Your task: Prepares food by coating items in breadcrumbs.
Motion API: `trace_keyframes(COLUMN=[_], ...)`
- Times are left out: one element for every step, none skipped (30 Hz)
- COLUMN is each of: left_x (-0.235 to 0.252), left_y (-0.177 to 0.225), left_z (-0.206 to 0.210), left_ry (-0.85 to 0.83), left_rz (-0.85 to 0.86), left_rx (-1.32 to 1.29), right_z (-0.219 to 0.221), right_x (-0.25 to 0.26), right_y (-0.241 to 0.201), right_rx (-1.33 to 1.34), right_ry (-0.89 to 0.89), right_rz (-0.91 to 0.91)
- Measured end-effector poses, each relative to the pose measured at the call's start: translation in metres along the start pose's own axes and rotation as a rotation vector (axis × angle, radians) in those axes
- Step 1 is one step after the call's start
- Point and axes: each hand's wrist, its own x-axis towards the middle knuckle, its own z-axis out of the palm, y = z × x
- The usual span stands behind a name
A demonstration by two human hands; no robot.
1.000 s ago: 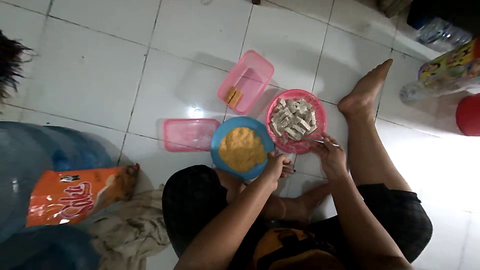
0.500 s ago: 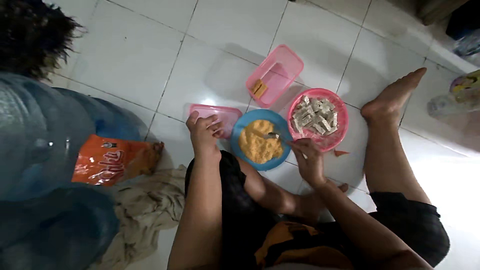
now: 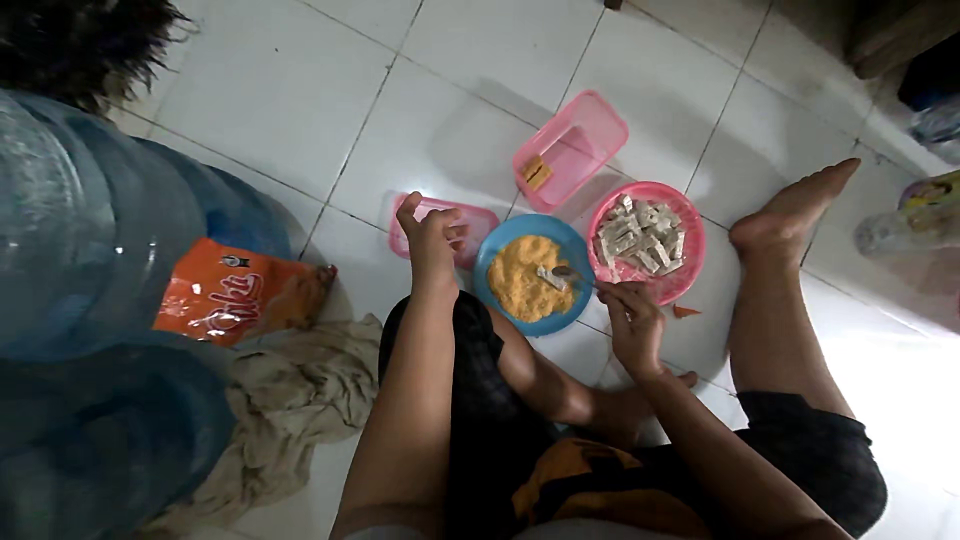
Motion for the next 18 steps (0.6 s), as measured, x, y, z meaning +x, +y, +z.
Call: trace_keyframes(left_x=[0.0,0.0,0.001,0.002,0.004,0.005,0.005,0.005,0.005,0.005,0.005,0.006,0.008,0.008,0.008,0.007,0.007,0.007], left_y=[0.0,0.0,0.0,0.0,-0.002,-0.003,-0.005,-0.005,-0.003,-0.002,-0.003,-0.004,-0.006,-0.005,-0.005,-0.003,-0.003,-0.003], left_z=[0.001,0.001,0.002,0.002,0.001,0.0,-0.001,0.0,0.001,0.001,0.0,-0.001,-0.001,0.0,0.0,0.0,-0.001,-0.001], left_ry=[0.005,0.007,0.005,0.001,-0.003,-0.01,-0.013,-0.013,-0.011,-0.007,-0.007,-0.011,-0.016,-0.017,-0.016,-0.013,-0.009,-0.009], left_rz=[-0.006,-0.009,-0.011,-0.01,-0.004,-0.006,-0.009,-0.011,-0.012,-0.014,-0.017,-0.018,-0.018,-0.019,-0.023,-0.029,-0.032,-0.035], left_rx=[0.005,0.011,0.017,0.02,0.024,0.028,0.029,0.029,0.029,0.026,0.029,0.029,0.029,0.022,0.018,0.021,0.023,0.026], right_z=[0.002,0.004,0.006,0.009,0.011,0.014,0.014,0.013,0.01,0.007,0.003,-0.002,-0.009,-0.017,-0.027,-0.037,-0.047,-0.055], right_x=[0.002,0.004,0.006,0.008,0.01,0.01,0.009,0.009,0.009,0.009,0.007,0.006,0.005,0.006,0.008,0.011,0.013,0.015], right_y=[-0.001,0.0,-0.001,-0.002,-0.003,-0.003,-0.003,-0.002,-0.002,-0.001,0.001,0.004,0.007,0.009,0.01,0.01,0.014,0.018], right_rx=[0.003,0.005,0.008,0.011,0.014,0.014,0.017,0.028,0.043,0.067,0.105,0.165,0.245,0.342,0.436,0.5,0.535,0.542], right_ry=[-0.011,-0.022,-0.02,-0.016,-0.016,-0.022,-0.027,-0.019,-0.008,-0.006,-0.011,0.003,0.054,0.126,0.213,0.298,0.368,0.42], right_rz=[0.028,0.053,0.065,0.065,0.057,0.055,0.062,0.078,0.098,0.129,0.18,0.24,0.292,0.35,0.424,0.494,0.551,0.605])
